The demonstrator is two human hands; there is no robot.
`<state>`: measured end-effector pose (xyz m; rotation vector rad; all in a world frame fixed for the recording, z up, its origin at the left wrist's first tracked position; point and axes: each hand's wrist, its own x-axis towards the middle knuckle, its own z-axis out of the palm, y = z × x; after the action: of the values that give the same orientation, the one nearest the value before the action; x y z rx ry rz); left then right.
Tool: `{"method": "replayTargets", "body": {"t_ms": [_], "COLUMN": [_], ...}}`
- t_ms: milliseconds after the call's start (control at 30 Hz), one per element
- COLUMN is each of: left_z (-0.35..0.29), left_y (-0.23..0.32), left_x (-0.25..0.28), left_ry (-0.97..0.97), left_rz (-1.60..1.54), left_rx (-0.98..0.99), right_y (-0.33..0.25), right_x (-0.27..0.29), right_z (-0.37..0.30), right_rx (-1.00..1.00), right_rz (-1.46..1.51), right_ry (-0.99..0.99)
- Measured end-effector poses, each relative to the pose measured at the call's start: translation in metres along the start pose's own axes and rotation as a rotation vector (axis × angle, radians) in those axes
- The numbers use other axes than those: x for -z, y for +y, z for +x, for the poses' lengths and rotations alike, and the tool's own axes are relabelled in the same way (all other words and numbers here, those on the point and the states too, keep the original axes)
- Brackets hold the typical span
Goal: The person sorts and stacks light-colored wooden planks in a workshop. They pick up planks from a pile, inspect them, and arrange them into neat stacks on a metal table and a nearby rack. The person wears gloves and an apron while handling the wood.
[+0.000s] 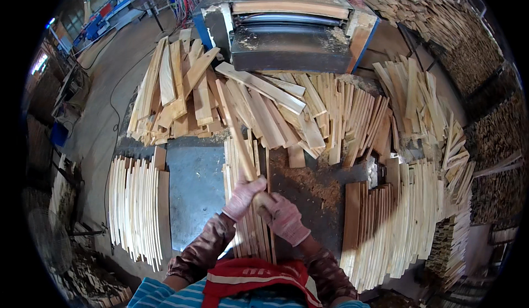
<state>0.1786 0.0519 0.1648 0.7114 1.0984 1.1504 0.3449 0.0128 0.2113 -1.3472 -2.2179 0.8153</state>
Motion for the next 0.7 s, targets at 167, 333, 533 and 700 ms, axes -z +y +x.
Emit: {"method": "replayTargets", "body": {"t_ms": [167, 333, 533, 700], "left_z": [-0.007, -0.021, -0.026, -0.055], "left_y": [0.026, 0.028, 0.001, -0.036], "left_x": [0.031, 0.040, 0.113, 0.160], "left_ry": [-0.274, -0.249, -0.313, -0.057], "left_rz": [-0.574, -0.572, 0.096, -0.041], "left_rx": [0.264, 0.244, -0.056, 0.013], "right_y": [0.043, 0.100, 0.070, 0.116], "right_x": [-0.060, -0.132, -0.114, -0.111], "right_z": [-0.032, -0.063, -0.051, -0.025], "right_rx": [-0.117, -0.535, -0.649, -0.471], "right_rz": [0.332, 0.188, 0.203, -0.027], "right_ry": [0.140, -0.196, -0.423, -0.182]}}
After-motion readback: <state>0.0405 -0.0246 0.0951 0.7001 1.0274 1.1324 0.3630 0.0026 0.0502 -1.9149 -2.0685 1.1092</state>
